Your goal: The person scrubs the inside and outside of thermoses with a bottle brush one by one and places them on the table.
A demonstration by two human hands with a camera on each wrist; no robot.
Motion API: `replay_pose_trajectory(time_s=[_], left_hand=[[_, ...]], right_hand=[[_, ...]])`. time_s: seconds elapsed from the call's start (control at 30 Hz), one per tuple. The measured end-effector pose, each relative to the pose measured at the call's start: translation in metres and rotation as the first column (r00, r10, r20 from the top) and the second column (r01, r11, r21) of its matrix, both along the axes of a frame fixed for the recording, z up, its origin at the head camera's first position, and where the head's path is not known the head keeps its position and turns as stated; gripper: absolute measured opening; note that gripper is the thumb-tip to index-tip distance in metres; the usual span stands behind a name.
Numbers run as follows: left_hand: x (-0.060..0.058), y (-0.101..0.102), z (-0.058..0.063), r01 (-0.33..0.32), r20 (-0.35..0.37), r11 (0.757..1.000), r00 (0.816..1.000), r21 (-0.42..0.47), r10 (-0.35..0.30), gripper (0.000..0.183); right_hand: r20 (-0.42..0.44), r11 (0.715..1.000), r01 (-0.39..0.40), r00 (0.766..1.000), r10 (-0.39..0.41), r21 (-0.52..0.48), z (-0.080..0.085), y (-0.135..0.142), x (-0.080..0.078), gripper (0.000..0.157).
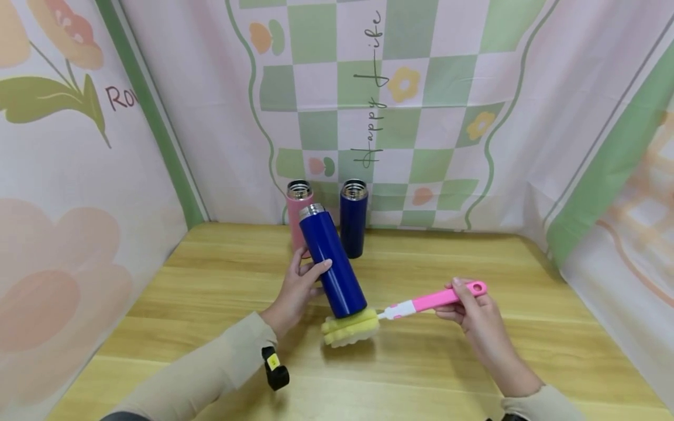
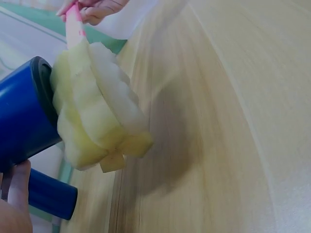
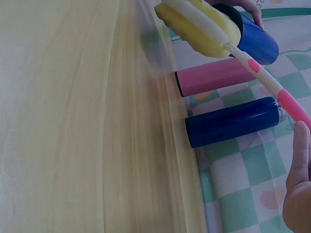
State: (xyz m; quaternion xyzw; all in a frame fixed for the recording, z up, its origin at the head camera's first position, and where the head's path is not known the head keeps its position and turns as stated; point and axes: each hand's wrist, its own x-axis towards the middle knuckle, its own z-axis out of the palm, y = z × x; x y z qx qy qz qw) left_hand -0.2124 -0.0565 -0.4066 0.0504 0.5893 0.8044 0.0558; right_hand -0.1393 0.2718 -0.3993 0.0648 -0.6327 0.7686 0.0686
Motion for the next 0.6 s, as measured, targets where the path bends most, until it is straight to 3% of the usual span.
replay_pose_trajectory(time_s=[0.3,0.6], left_hand=[[0.002,-0.001,0.001,0.001,0.009,1.000,1.000,-0.030,-0.001,0.074],[0.006,-0.004,0.001,0.015,0.007,0.998,1.000,-0.054,-0.014,0.074]], right_hand=[[0.001,1.000,0.026,1.000,-0.026,-0.008,-0.002,0.008,-0.002,0.022],[-0.057,0.998,0.016,0.998,-0.020,-0.063,0.002,0.020,0.000,0.021]])
